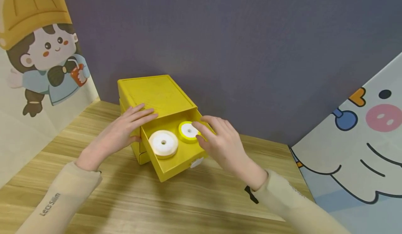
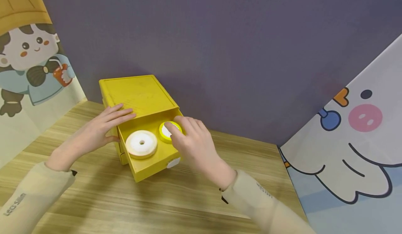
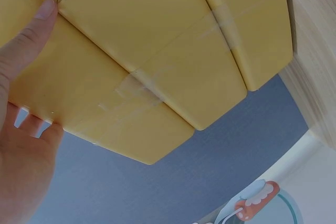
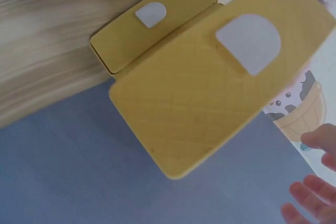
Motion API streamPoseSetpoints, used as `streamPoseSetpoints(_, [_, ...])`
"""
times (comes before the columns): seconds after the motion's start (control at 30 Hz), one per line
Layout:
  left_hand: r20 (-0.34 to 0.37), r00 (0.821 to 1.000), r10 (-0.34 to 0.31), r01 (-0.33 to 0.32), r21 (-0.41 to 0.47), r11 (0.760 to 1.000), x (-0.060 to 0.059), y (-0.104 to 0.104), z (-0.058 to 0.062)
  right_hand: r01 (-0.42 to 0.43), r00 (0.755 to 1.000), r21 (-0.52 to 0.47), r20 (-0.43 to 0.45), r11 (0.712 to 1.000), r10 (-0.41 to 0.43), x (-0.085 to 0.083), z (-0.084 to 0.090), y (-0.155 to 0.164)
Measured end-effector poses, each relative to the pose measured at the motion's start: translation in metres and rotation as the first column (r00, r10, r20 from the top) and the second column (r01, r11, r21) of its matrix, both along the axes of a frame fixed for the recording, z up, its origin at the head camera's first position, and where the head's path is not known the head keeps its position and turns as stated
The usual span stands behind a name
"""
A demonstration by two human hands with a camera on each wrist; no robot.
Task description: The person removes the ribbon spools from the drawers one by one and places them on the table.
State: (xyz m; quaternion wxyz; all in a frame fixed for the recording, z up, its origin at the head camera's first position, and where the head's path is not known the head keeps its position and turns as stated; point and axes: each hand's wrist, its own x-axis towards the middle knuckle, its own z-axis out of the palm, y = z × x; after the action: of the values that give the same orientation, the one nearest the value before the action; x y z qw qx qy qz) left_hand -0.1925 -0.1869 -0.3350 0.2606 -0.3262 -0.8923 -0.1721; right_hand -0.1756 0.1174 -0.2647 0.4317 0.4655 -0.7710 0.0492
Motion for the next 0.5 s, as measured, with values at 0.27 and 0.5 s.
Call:
streamPoseSetpoints(0.27, [-0.002, 1.000, -0.007, 0.007, 0.005, 1.000, 0.000, 0.000, -0.001, 0.001, 0.986, 0.056, 0.164, 0.998, -0.010, -0.005, 0.014, -0.006])
streamPoseSetpoints(0.5, [-0.005, 1.000, -0.008, 0.008, -0.003, 1.000, -0.002, 0.000, 0.000, 0.028, 0.957, 0.123, 0.285, 0.992, -0.062, -0.012, 0.027, -0.015])
